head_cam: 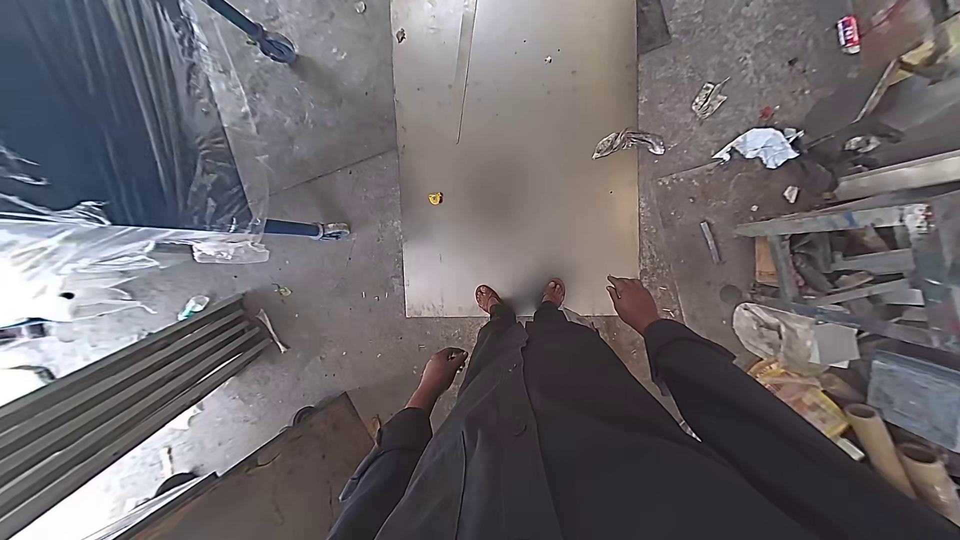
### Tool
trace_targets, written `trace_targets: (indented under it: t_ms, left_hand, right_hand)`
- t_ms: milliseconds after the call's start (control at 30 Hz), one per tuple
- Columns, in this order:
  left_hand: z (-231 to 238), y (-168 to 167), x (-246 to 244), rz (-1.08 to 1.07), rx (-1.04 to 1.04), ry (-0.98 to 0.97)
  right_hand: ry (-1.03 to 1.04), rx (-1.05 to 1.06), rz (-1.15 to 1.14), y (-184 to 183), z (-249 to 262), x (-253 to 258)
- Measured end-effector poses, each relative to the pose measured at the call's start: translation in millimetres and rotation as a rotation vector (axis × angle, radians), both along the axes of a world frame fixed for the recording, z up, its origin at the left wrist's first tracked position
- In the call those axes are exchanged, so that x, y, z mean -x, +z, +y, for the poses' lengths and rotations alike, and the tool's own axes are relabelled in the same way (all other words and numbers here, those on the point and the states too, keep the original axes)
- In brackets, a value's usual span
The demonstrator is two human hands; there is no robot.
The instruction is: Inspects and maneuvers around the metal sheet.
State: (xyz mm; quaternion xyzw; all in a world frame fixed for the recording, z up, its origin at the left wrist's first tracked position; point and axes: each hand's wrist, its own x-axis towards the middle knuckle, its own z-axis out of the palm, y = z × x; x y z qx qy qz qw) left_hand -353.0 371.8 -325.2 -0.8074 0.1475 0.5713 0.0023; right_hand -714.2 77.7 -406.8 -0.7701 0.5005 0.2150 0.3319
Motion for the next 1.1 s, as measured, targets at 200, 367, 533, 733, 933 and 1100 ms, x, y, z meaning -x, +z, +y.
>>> trace_targets:
  t_ms: [200, 367, 533, 733, 933, 1100]
  left_hand:
    - [-3.2, 0.6, -3.3, 0.013, 0.004, -0.003]
    - [-4.9, 1.2, -7.5, 0.009, -0.001, -0.025]
    - [-8.0, 3.0, -6.9, 0.016, -0.018, -0.02]
    - [-4.5, 1.4, -6.7, 0.013, -0.007, -0.019]
    - [-3.6, 1.1, -6.3, 0.014, 0.001, -0.016]
    - [-0.1, -1.1, -7.0, 0.013, 0.007, -0.014]
  right_hand:
    - [0.016, -0.007, -0.023, -2.0, 2.3, -9.3]
    - [0.017, 0.001, -0.028, -7.2, 1.8, -9.8]
    - [0.011, -0.004, -0.007, -7.0, 0.0, -5.4]
    - [-0.003, -0.008, 0.009, -6.5, 2.1, -4.0]
    - [-0.008, -0.028, 0.008, -3.8, 5.8, -7.4]
    - [0.01, -0.017, 0.01, -4.4, 6.7, -8.7]
